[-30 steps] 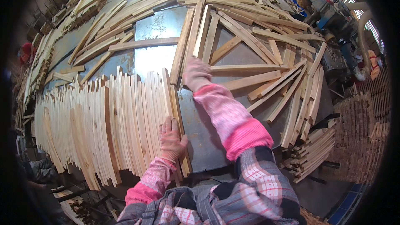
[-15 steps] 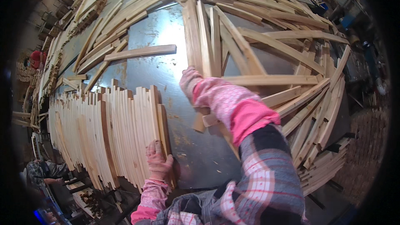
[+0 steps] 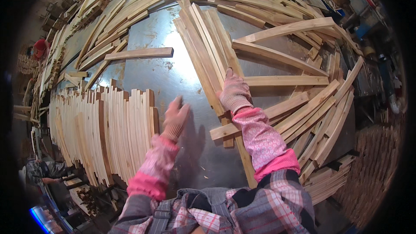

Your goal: The person sorts and stacks long wooden slats on a metal table, moving them from a scattered pile into organized groups by hand.

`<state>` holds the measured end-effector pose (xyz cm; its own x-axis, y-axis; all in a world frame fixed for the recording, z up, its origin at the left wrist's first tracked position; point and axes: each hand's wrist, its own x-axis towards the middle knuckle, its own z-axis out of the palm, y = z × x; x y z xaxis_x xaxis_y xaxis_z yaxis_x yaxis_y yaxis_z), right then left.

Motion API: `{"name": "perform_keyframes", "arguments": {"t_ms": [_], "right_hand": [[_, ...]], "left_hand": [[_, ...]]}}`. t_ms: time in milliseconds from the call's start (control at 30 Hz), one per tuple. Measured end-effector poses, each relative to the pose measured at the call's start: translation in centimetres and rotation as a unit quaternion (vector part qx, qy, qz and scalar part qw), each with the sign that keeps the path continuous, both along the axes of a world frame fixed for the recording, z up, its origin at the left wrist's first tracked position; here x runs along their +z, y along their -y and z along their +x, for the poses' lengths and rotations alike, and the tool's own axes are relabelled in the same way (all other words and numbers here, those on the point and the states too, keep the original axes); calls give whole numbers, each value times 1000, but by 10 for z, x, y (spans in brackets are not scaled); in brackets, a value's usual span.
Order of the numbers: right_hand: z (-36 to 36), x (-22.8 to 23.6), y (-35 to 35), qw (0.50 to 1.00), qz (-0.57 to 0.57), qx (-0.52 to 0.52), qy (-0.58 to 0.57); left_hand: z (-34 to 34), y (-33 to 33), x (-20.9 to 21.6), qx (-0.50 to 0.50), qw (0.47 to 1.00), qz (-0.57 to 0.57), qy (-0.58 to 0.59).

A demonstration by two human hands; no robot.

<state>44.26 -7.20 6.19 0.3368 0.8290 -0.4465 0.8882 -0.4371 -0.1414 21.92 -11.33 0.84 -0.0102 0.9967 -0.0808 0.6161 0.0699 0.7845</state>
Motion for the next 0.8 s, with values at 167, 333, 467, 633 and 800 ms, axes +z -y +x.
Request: {"name": "perform_keyframes", "arguments": {"t_ms": [167, 333, 467, 633, 800], "right_hand": [[40, -39, 3, 963, 140, -23, -231], [54, -47, 19, 867, 121, -144, -462], [72, -64, 28, 677, 123, -202, -697], [90, -72, 28, 629, 78, -212, -744], [91, -45, 33, 587, 56, -285, -755]], "left_hand": [[84, -51, -48, 158, 904, -206, 341], [92, -59, -28, 164, 872, -308, 343], [81, -67, -25, 52, 907, -265, 323], [109, -66, -13, 96, 861, -258, 427], [97, -68, -24, 84, 767, -264, 579]]}}
